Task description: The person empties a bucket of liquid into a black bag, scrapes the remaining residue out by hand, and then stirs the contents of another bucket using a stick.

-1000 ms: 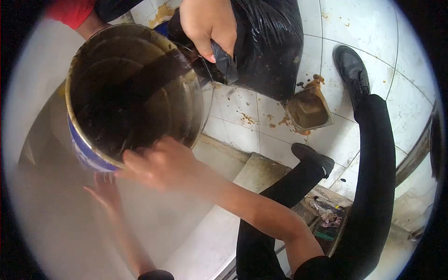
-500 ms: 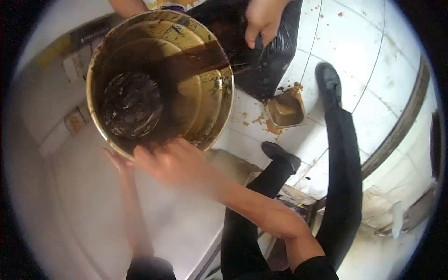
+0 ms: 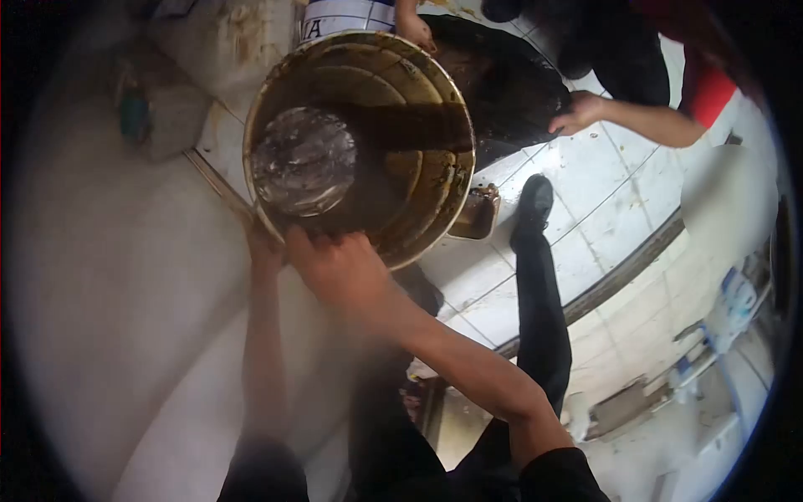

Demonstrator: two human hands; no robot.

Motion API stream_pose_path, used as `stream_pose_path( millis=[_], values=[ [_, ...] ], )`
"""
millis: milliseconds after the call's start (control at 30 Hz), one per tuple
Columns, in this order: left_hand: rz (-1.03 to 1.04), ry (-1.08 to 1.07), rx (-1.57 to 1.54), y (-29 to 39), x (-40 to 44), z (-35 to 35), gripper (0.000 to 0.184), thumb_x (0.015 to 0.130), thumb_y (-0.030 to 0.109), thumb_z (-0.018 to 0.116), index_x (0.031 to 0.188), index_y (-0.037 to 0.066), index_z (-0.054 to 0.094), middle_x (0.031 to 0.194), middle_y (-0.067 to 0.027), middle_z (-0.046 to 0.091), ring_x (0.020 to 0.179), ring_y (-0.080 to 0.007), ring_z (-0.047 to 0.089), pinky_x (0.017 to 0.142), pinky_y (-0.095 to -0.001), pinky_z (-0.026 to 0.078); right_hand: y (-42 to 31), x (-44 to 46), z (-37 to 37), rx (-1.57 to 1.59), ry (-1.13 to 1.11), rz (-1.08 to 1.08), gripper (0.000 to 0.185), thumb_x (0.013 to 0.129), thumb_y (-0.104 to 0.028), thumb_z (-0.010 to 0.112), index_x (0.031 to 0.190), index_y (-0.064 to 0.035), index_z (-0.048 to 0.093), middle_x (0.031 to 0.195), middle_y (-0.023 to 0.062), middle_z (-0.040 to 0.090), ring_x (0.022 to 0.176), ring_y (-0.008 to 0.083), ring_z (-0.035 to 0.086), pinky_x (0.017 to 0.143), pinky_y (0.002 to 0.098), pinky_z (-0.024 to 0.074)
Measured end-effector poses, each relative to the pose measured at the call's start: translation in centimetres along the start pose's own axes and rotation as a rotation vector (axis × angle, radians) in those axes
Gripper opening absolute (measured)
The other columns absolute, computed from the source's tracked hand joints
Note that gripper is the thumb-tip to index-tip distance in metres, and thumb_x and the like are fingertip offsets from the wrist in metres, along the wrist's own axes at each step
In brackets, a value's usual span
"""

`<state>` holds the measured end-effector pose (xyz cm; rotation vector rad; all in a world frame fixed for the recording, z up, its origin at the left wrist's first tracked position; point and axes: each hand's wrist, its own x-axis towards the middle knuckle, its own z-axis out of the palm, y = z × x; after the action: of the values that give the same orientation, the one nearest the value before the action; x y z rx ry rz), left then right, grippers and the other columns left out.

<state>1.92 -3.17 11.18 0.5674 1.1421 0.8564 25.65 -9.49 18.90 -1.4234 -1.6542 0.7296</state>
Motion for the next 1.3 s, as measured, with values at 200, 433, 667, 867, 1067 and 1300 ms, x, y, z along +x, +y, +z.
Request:
stream_pose_path(
  millis=[200,433,667,867,1067,1300],
  values=[
    [-0.038,0.264,-0.117,-11.6,-0.6,-6.8,0.069,0.091,0.061,0.033,0.133,0.005,0.038,0.130,-0.0097,0.046,0.120,-0.0260,0.044,0.099,-0.0405,0.038,0.3,0.3,4.7,-0.217,-0.214,-0.069,0.020,0.074,-0.009,0.056,0.092,-0.0021,0.055,0.061,0.0079,0.062,0.049,0.0244,0.061,0.047,0.0351,0.0476],
    [-0.078,0.392,-0.229,-23.6,0.3,-13.0,0.068,0.092,0.059,0.033,0.132,0.005,0.039,0.129,-0.0096,0.046,0.119,-0.0256,0.044,0.099,-0.0399,0.038,2.0,-3.3,14.5,-0.284,-0.342,-0.122,0.010,0.073,-0.009,0.057,0.081,-0.0053,0.053,0.061,0.0111,0.061,0.053,0.0259,0.063,0.047,0.0350,0.0506],
    [-0.112,0.418,-0.253,-27.1,-0.2,-16.8,0.066,0.093,0.058,0.033,0.132,0.005,0.039,0.129,-0.0096,0.046,0.119,-0.0253,0.044,0.098,-0.0392,0.038,4.1,-7.9,20.6,-0.288,-0.529,-0.200,0.008,0.077,-0.009,0.055,0.085,-0.0058,0.054,0.065,0.0105,0.060,0.054,0.0292,0.063,0.045,0.0395,0.0510],
    [-0.103,0.457,-0.236,-25.9,-4.7,-18.7,0.064,0.094,0.056,0.033,0.132,0.005,0.039,0.128,-0.0095,0.047,0.118,-0.0249,0.045,0.098,-0.0387,0.038,3.7,-9.2,24.5,-0.353,-0.709,-0.225,0.017,0.079,-0.017,0.057,0.091,-0.0066,0.057,0.082,0.0144,0.064,0.063,0.0282,0.064,0.050,0.0412,0.0511],
    [-0.124,0.662,-0.273,-16.4,-8.4,-15.1,0.061,0.094,0.053,0.035,0.134,0.006,0.039,0.128,-0.0132,0.045,0.117,-0.0251,0.046,0.097,-0.0410,0.040,3.3,-9.1,21.9,-0.352,-0.801,-0.194,0.039,0.082,-0.036,0.061,0.110,-0.0091,0.055,0.091,0.0179,0.063,0.092,0.0302,0.063,0.077,0.0451,0.0504],
    [0.145,0.768,0.060,-12.5,-6.8,-10.2,0.054,0.099,0.046,0.029,0.133,0.005,0.036,0.127,-0.0118,0.046,0.116,-0.0246,0.046,0.098,-0.0374,0.037,-2.0,-0.6,16.6,-0.282,-0.815,0.112,0.031,0.084,-0.031,0.058,0.104,-0.0074,0.056,0.105,0.0208,0.059,0.093,0.0339,0.062,0.078,0.0445,0.0498]
  ],
)
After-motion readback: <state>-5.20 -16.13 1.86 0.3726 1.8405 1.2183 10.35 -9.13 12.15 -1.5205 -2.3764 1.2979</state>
